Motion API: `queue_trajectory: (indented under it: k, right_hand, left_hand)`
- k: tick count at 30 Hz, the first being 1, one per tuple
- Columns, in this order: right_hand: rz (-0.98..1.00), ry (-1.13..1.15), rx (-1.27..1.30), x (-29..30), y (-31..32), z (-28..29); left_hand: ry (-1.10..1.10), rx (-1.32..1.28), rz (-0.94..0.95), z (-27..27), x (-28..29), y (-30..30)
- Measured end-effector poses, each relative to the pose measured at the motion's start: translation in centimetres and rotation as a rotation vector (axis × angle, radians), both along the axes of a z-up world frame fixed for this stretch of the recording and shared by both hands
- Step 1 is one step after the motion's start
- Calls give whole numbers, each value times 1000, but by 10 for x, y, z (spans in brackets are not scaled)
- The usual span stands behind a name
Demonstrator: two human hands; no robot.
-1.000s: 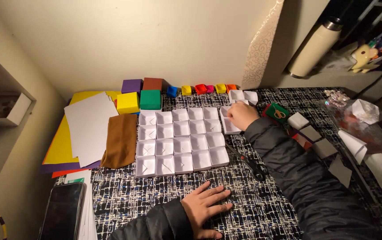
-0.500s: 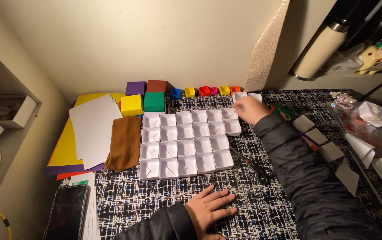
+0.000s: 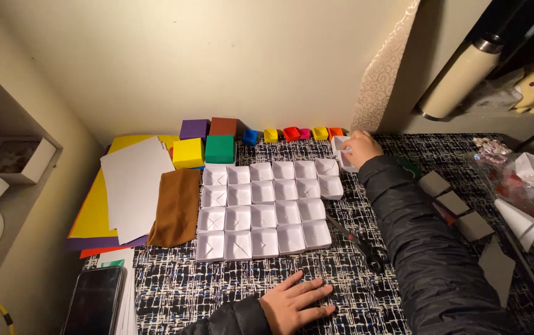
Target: Organizing small paper boxes into a grid and folding a piece of paper on a table.
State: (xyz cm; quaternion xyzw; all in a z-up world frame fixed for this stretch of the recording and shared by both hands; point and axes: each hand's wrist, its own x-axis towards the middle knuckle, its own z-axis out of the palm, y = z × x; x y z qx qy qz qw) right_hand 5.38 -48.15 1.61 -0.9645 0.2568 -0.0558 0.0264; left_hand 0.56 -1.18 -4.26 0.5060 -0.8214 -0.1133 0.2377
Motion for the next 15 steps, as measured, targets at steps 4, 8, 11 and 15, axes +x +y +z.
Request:
queue_trajectory:
  k: [4,8,11,15]
  right_hand:
    - [78,-4,-52,5,-15,-23]
    - [106,-72,-92,1,-5,-23]
    - [90,-64,-98,-1,0,-19]
    - [178,-196,-158,-14,4,-9]
  left_hand:
    - [10,-82,27,-5,0,-1]
    - [8,-6,4,3,0,1]
    - [-4,63,-10,13,2,1]
    - [-1,137,-24,29,2,2]
